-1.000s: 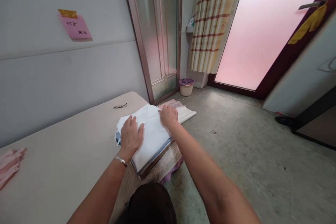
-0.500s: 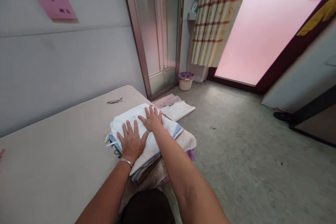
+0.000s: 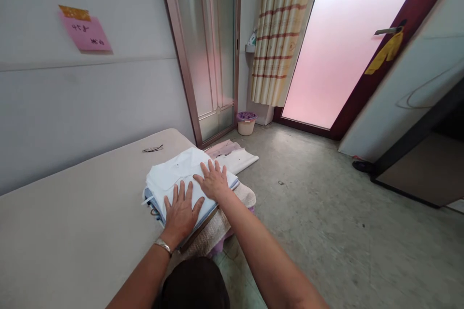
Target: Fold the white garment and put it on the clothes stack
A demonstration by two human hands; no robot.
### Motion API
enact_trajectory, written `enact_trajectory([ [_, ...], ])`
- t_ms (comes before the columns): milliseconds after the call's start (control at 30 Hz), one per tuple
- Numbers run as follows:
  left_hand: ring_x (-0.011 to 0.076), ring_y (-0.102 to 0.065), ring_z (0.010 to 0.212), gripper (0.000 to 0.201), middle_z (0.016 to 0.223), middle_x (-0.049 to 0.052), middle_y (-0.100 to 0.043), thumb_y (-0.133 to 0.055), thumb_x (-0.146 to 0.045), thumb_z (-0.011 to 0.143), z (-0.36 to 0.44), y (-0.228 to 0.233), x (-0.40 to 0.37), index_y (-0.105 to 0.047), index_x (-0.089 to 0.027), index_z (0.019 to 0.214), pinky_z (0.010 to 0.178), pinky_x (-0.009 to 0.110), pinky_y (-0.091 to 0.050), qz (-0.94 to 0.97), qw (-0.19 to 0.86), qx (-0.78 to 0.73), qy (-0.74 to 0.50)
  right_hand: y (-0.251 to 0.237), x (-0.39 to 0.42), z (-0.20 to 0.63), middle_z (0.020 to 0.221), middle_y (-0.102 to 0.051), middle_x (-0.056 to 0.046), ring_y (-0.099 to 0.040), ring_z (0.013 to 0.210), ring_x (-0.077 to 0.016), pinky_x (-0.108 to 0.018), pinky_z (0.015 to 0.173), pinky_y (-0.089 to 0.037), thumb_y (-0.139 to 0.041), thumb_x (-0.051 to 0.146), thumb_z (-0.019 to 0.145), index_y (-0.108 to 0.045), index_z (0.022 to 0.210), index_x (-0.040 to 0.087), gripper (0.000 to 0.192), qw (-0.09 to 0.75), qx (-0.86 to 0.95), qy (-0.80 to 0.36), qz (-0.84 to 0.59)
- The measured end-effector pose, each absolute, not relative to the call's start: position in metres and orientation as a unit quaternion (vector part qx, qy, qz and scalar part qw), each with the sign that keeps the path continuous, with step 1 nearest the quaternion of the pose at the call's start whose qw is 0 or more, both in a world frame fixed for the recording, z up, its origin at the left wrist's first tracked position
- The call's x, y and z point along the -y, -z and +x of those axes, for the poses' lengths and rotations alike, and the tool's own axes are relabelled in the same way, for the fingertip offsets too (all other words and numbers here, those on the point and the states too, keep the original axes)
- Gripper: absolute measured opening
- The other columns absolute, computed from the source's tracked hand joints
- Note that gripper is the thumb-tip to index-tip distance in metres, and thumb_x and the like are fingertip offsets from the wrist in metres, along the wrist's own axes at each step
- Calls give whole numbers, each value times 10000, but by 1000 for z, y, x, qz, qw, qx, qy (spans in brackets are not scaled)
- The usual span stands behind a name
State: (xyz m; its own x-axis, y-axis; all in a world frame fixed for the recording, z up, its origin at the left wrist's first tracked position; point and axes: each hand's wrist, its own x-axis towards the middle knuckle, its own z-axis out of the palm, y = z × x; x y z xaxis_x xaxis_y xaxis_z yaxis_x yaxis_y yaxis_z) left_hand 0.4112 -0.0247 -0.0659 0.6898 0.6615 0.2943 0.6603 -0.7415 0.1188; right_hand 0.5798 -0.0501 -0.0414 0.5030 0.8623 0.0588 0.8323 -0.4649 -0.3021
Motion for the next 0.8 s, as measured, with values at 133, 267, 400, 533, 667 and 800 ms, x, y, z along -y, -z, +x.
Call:
enact_trajectory([
  [133,399,-162,1538,721,1669,172,-204,-291,-613,1007,410,91,23,-312,-193,1593,1146,726,-196,920,4,-366,-140,68,53,586,1698,-134,-38,-66,1542,-306,-573,1200,-66,-141,744,982,-190,1629,328,771,132,479,-113,-860],
  [267,394,-137,1545,727,1677,163,-170,-279,-618,1006,416,93,17,-292,-199,1600,1159,725,-156,919,14,-374,-126,69,47,590,1701,-118,3,-77,1543,-282,-544,1201,-85,-136,736,988,-167,1626,371,736,114,465,-123,-869],
  [400,383,-163,1543,712,1668,165,-199,-311,-589,1008,408,66,16,-327,-173,1586,1174,694,-176,925,57,-368,-74,32,52,589,1652,-279,-103,-169,1516,-339,-584,1178,-110,-250,666,1018,-344,1584,255,706,96,437,-102,-889],
  [533,286,-329,1501,638,1616,157,-355,-401,-458,988,352,39,26,-419,-124,1531,1214,498,-287,939,151,-303,-64,-4,84,535,1529,-435,-210,-263,1464,-356,-544,1161,-168,-282,540,1057,-475,1464,117,617,134,441,28,-887],
  [667,222,-578,1313,506,1431,93,-607,-428,-431,956,252,29,44,-581,-218,1389,1125,371,-451,903,251,-306,-164,7,140,432,1043,-694,-123,-619,1018,-267,-370,895,-438,-339,516,1052,-646,1109,195,448,174,535,21,-826],
  [800,243,-743,964,389,1058,28,-775,-438,-552,937,143,-16,55,-699,-318,1107,817,369,-617,834,227,-413,-287,30,172,369,1003,-692,-83,-649,961,-249,-328,804,-459,-507,445,1000,-668,986,225,273,167,570,-27,-804],
])
